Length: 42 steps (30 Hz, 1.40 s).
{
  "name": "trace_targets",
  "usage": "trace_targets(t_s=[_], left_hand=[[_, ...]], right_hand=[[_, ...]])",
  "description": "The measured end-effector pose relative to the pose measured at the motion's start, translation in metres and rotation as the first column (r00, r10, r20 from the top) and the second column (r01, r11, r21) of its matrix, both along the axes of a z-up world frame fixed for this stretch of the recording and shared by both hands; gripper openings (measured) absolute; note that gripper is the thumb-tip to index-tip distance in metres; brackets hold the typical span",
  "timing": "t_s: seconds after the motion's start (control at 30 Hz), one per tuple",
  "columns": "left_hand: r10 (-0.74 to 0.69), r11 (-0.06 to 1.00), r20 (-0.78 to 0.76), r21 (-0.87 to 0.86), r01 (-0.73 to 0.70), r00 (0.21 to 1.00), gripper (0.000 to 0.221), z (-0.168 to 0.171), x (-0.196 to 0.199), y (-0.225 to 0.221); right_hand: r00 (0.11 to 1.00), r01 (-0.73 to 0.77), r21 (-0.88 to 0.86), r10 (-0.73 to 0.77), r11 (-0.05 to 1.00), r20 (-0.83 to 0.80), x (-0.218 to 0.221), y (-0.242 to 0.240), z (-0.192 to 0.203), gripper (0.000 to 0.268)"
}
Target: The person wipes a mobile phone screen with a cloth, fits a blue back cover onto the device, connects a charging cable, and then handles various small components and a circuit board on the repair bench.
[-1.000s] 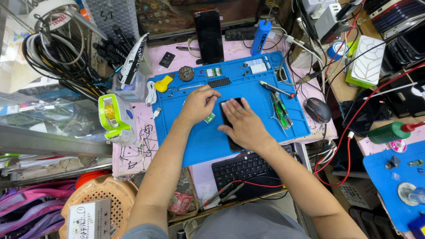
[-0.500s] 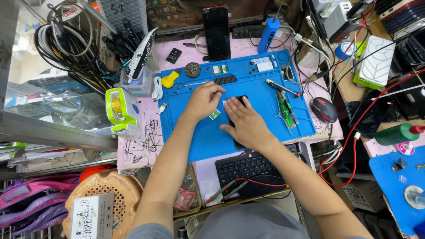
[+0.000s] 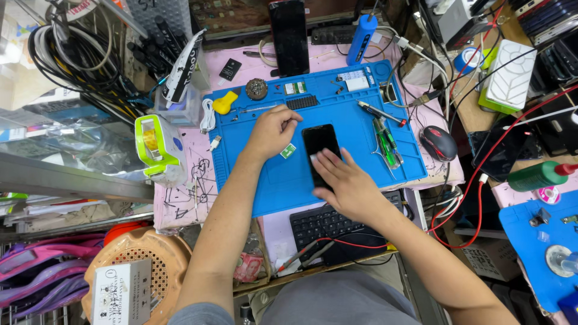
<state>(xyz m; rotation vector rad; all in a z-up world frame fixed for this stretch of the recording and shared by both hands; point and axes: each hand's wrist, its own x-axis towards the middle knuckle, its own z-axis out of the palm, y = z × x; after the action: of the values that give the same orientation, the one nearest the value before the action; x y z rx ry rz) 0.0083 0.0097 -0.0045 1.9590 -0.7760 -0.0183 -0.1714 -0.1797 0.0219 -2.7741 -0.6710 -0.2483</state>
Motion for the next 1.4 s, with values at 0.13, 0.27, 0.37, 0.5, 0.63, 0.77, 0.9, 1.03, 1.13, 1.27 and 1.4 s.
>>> trace_targets(t_s=[0.13,0.27,0.37,0.5,0.63,0.77,0.9,1.03,1.13,1.27,1.4], left_hand=[[0.002,0.999,-0.004,0.039,-0.002,1.000,0.013,0.003,0.002,-0.003],[-0.008,1.000,0.007,0.029,0.008,1.000,0.014,0.002,0.001,-0.002],[-0.006,1.000,0.024,0.013,0.006,1.000,0.014,-0.001,-0.001,-0.002],[0.004,1.000,0.056,0.027,-0.005,0.998,0.013,-0.002,0.000,-0.003],[0.014,0.999,0.043,0.038,-0.016,0.999,0.013,-0.001,0.000,-0.006],[0.017,0.999,0.024,0.038,-0.018,1.000,0.014,0.004,-0.004,-0.003],[0.021,0.999,0.022,0.040,-0.022,1.000,0.014,0.003,-0.003,0.000],[0.016,0.999,0.075,0.032,-0.019,0.997,0.012,0.000,0.002,-0.003],[0.025,0.999,0.077,0.027,-0.027,0.997,0.011,-0.008,-0.003,-0.007],[0.014,0.999,0.044,0.034,-0.016,0.999,0.013,0.000,0.000,-0.003],[-0.001,1.000,0.068,0.012,0.000,0.998,0.013,0.003,-0.003,-0.001]], right_hand=[[0.999,0.044,-0.055,-0.045,0.998,-0.023,-0.024,-0.014,0.010,0.064],[0.995,0.093,-0.056,-0.090,0.994,0.038,0.003,-0.019,0.003,0.062],[0.995,0.087,-0.052,-0.084,0.995,0.057,0.005,-0.006,-0.001,0.064],[1.000,0.015,0.019,-0.015,1.000,0.009,-0.039,-0.001,0.006,0.068],[0.997,0.060,-0.039,-0.058,0.997,0.044,-0.041,-0.004,0.001,0.065],[0.986,0.143,-0.056,-0.138,0.988,0.093,0.013,-0.010,-0.007,0.063],[0.984,0.167,0.000,-0.167,0.986,0.064,0.013,-0.012,-0.004,0.060],[0.991,0.122,0.023,-0.123,0.992,0.043,-0.038,-0.005,0.005,0.063],[0.987,0.158,0.010,-0.158,0.987,0.028,-0.048,-0.004,-0.002,0.064],[0.973,0.222,-0.016,-0.221,0.975,0.072,0.022,-0.015,-0.014,0.061],[0.967,0.242,-0.029,-0.239,0.970,0.083,0.044,-0.015,-0.016,0.062]])
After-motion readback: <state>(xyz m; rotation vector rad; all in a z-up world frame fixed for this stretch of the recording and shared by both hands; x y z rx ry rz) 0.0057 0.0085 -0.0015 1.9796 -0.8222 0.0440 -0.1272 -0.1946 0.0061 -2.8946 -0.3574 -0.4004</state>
